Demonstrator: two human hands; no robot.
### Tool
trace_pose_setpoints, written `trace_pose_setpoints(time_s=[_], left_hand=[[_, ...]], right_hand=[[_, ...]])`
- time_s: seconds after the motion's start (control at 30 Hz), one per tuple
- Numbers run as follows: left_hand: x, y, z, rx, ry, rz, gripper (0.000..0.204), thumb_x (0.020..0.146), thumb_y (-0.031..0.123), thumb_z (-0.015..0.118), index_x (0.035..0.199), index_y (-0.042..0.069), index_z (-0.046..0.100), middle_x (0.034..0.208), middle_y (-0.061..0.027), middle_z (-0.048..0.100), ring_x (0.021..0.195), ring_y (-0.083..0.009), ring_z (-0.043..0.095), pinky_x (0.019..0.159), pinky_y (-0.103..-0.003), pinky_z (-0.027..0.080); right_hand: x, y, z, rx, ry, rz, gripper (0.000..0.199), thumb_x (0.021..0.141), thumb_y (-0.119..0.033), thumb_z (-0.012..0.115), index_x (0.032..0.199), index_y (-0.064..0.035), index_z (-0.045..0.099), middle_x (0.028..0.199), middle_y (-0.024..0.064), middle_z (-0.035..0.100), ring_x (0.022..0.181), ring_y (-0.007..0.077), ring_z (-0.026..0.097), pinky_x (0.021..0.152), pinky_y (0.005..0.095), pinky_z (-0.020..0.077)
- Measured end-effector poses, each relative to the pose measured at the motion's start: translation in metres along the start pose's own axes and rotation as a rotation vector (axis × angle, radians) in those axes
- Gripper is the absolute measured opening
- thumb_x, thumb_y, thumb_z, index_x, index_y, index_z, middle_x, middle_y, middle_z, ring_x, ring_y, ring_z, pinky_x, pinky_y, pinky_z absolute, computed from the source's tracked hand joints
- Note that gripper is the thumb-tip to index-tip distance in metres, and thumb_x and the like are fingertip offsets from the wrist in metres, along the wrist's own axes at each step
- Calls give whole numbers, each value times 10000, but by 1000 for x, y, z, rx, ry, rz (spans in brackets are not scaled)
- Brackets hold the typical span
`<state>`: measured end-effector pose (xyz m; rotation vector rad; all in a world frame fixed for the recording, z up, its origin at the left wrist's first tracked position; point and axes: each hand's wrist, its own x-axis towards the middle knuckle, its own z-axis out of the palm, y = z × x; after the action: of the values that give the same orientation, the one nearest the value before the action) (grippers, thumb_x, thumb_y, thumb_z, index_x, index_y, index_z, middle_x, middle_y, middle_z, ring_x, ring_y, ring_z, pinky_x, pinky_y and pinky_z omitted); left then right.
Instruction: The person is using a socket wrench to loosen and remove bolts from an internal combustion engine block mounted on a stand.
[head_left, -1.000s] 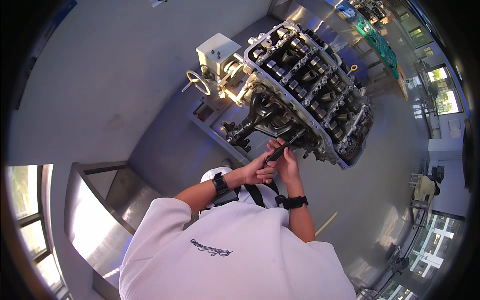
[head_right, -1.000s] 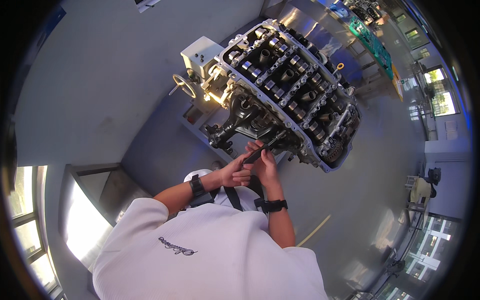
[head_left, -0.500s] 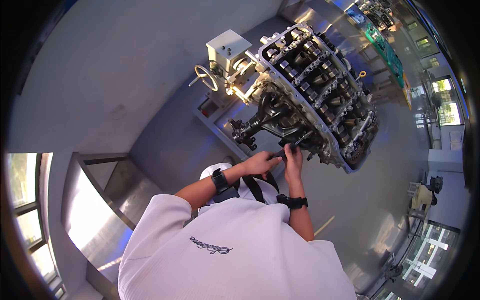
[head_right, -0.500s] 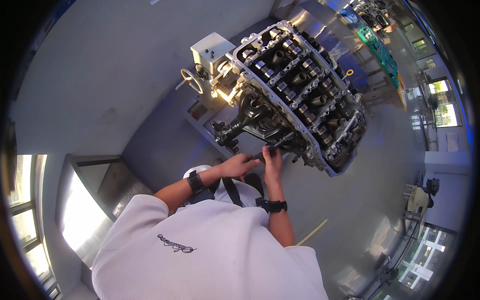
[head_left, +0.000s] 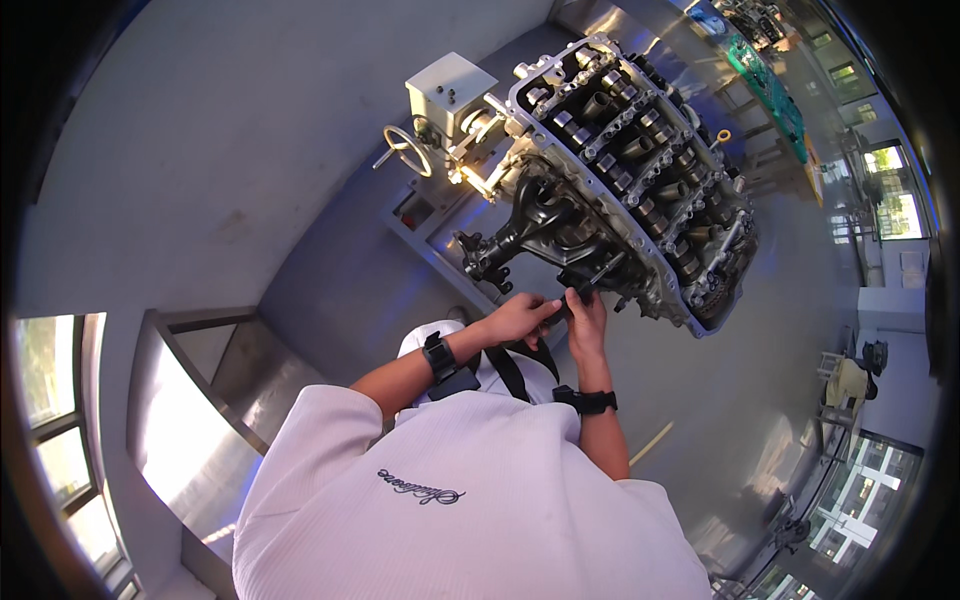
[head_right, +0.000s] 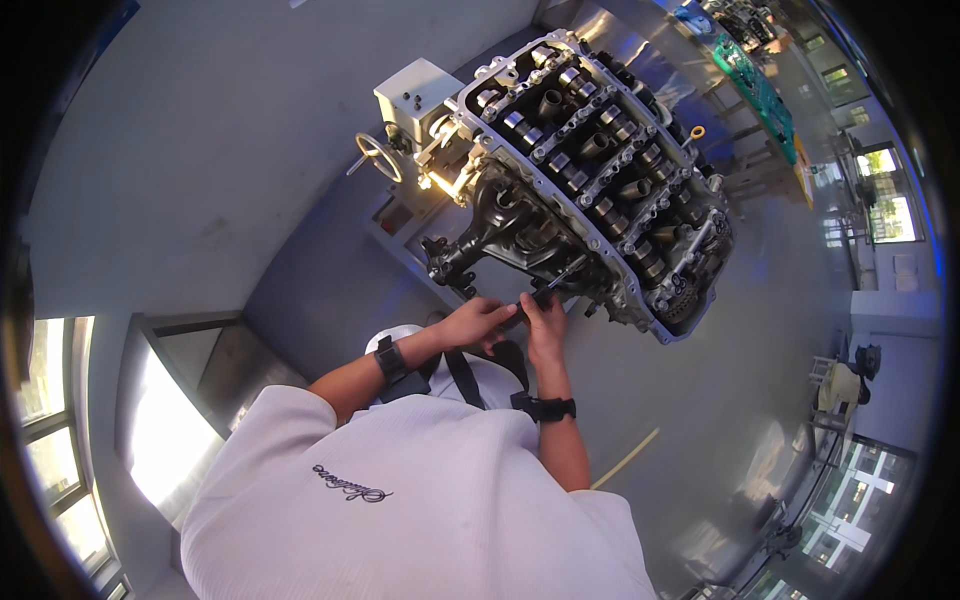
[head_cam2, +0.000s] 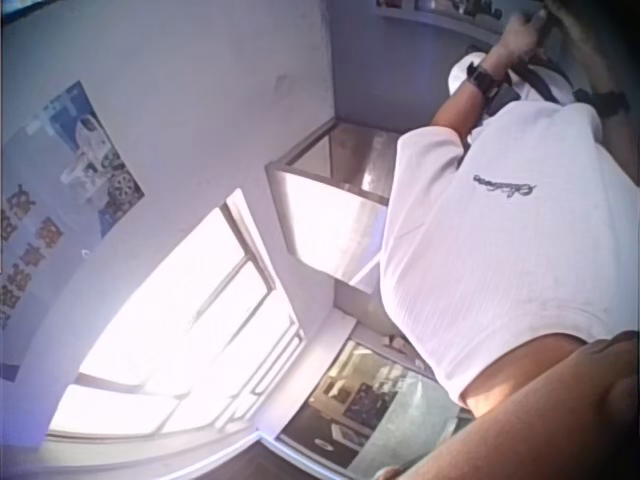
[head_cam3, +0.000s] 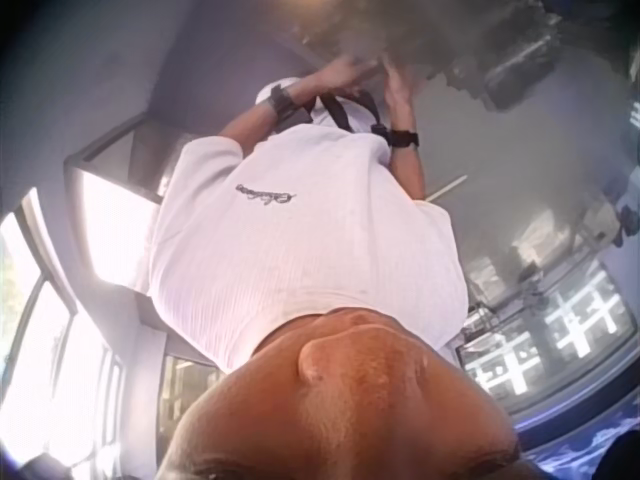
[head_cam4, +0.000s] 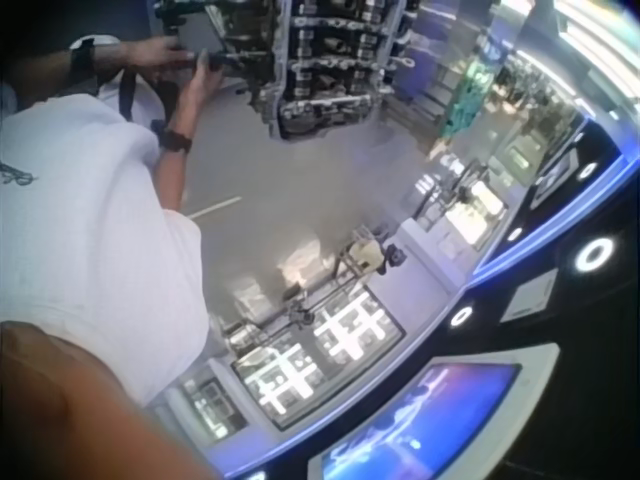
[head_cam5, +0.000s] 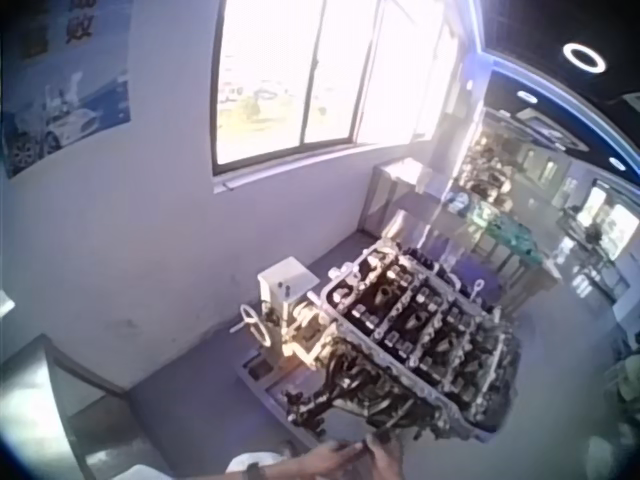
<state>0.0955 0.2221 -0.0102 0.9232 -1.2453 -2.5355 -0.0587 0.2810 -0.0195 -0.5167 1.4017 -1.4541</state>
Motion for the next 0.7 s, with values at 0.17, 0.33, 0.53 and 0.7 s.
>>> trace_pose_setpoints(time_s=[0.17, 0.33, 0.53, 0.7], left_hand=[[-6, -6, 9, -15, -39, 17, 494, 935, 448, 457, 1026, -33, 521, 717, -29, 510, 600, -133, 561, 533, -290, 540], [5, -31, -1, -386, -220, -49, 503, 933, 505, 418, 1031, 22, 521, 710, -17, 488, 602, -122, 533, 603, -307, 532], [-11, -15, 2, -441, -210, -203, 510, 933, 499, 420, 1030, 7, 514, 777, -51, 569, 576, -134, 549, 597, -306, 528], [-11, -14, 4, 190, -24, 57, 515, 931, 458, 461, 996, -48, 527, 766, -93, 621, 559, -174, 599, 489, -285, 520]], right_hand=[[-3, 2, 4, -203, 66, -2, 402, 854, -213, 659, 1175, -36, 492, 1042, 31, 562, 948, 146, 509, 831, 303, 397], [-16, -15, 0, 331, -136, 206, 358, 898, -204, 587, 1184, -11, 491, 1050, 92, 578, 969, 207, 559, 721, 291, 457], [-12, -3, -18, 158, -224, 193, 340, 886, -167, 598, 1168, -8, 494, 1037, 114, 611, 949, 226, 596, 668, 281, 472], [-4, 10, -26, -59, -94, 138, 321, 876, -185, 619, 1126, -21, 504, 969, 92, 610, 877, 207, 601, 728, 312, 491]])
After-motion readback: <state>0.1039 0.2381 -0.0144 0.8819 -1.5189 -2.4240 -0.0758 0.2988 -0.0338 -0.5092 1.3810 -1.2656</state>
